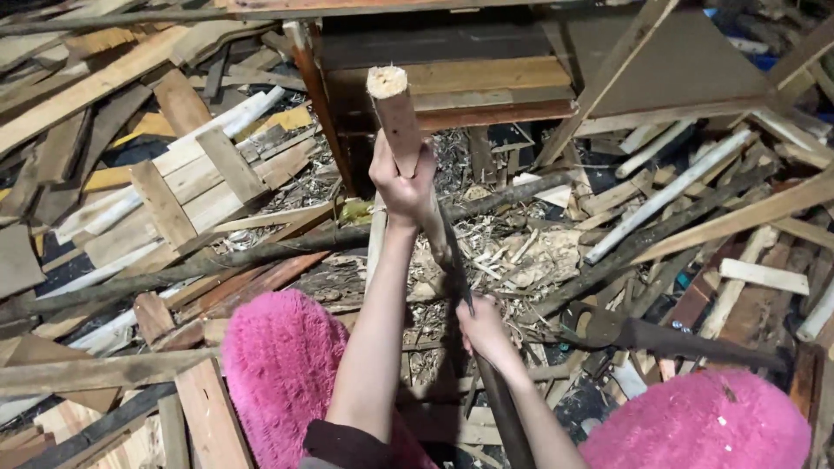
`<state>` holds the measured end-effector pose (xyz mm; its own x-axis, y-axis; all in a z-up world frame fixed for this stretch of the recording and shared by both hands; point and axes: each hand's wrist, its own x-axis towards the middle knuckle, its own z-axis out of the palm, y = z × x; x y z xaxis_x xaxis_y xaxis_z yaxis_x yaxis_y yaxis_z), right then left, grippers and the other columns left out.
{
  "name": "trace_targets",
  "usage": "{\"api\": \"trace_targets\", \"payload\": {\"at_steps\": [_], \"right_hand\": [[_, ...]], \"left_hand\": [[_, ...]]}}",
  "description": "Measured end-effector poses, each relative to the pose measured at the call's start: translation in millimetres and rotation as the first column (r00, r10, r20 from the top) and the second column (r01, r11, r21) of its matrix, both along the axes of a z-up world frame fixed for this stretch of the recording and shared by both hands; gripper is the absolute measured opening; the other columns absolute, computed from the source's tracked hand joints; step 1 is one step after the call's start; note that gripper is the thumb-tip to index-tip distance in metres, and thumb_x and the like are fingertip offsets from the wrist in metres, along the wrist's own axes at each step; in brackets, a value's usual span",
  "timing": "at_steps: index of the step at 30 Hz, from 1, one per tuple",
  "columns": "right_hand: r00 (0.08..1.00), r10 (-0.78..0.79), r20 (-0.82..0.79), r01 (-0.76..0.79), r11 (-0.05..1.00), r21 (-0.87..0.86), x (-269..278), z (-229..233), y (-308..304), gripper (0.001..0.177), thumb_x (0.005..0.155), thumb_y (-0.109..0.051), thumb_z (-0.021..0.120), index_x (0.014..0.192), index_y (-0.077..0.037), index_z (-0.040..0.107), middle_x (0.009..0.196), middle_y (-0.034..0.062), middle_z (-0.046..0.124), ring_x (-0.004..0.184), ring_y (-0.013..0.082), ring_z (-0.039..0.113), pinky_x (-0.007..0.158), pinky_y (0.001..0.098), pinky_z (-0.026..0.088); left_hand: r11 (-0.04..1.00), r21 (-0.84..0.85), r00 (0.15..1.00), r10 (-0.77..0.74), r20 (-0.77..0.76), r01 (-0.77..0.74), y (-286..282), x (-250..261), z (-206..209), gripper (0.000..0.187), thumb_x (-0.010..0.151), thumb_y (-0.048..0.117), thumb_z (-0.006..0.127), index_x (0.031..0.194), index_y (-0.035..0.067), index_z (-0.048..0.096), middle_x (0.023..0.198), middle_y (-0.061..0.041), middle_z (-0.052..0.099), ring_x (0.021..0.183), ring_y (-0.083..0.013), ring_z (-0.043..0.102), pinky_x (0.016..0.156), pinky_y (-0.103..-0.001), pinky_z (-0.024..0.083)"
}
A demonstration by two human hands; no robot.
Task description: Whittling a wooden stick with a knife while sitting on the floor
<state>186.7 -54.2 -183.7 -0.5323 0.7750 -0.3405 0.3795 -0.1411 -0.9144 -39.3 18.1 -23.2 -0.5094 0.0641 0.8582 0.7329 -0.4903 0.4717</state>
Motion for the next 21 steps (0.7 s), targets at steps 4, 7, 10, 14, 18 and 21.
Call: {"api": "trace_targets", "payload": {"at_steps": [4,7,10,14,18,21], "right_hand": [[0.998,0.017,0.059,-0.015,0.999,-0.043,8.5,3.6,-4.3,0.03,0.096,-0.014,0.046,0.071,-0.005,0.059,0.04,0.0117,0.053,0.029,0.0228,0.057,0.029,0.0302,0.046],[0.96,0.085,0.267,-0.106,0.992,0.065,1.7,65.3,-7.3,0.038,0.1,-0.026,0.045,0.074,-0.005,0.065,0.038,0.0083,0.056,0.036,0.0264,0.064,0.039,0.0373,0.049],[0.903,0.084,0.421,-0.12,0.991,0.062,5.7,111.4,-28.8,0.043,0.099,-0.044,0.045,0.084,-0.01,0.067,0.043,0.0076,0.06,0.053,0.0306,0.073,0.06,0.0446,0.056],[0.924,0.107,0.366,-0.154,0.983,0.102,-2.2,-32.1,10.2,0.041,0.096,-0.032,0.048,0.08,-0.002,0.071,0.05,0.0183,0.063,0.059,0.0346,0.071,0.061,0.0454,0.056],[0.899,0.046,0.436,-0.01,0.996,-0.086,10.9,-128.8,19.6,0.041,0.09,-0.038,0.053,0.068,-0.007,0.07,0.042,0.0111,0.06,0.037,0.0261,0.065,0.038,0.0353,0.053],[0.917,0.019,0.397,-0.003,0.999,-0.04,6.6,-79.5,23.1,0.044,0.091,-0.032,0.053,0.057,-0.007,0.066,0.04,0.0114,0.06,0.038,0.0267,0.067,0.039,0.035,0.052]], "left_hand": [[1.0,0.027,0.999,-0.013,0.031,0.012,-4.7,3.9,2.2,0.037,0.083,0.006,0.079,0.119,0.004,0.07,0.101,-0.014,0.068,0.093,-0.0359,0.07,0.089,-0.041,0.054],[0.999,0.044,1.0,0.028,0.003,-0.028,8.6,-13.0,-2.5,0.044,0.087,0.006,0.076,0.129,-0.002,0.067,0.12,-0.021,0.069,0.112,-0.0392,0.068,0.096,-0.043,0.053],[0.999,0.007,0.998,0.04,0.042,-0.04,-3.8,-0.8,-15.0,0.052,0.083,0.009,0.08,0.132,0.001,0.066,0.126,-0.02,0.068,0.119,-0.0355,0.066,0.099,-0.043,0.053],[0.998,0.064,0.998,-0.019,0.064,0.015,5.6,-5.5,-9.5,0.03,0.083,0.004,0.078,0.113,0.004,0.074,0.102,-0.014,0.072,0.097,-0.0339,0.072,0.088,-0.039,0.055],[0.995,0.089,0.993,-0.054,0.11,0.044,-2.8,-3.2,-6.7,0.009,0.087,0.01,0.074,0.082,0.005,0.068,0.074,-0.014,0.06,0.075,-0.0234,0.068,0.074,-0.032,0.051],[0.995,0.086,0.989,-0.053,0.141,0.041,-14.1,-0.1,17.2,0.016,0.079,0.013,0.081,0.07,0.01,0.068,0.063,-0.007,0.06,0.059,-0.0242,0.064,0.068,-0.03,0.053]]}}
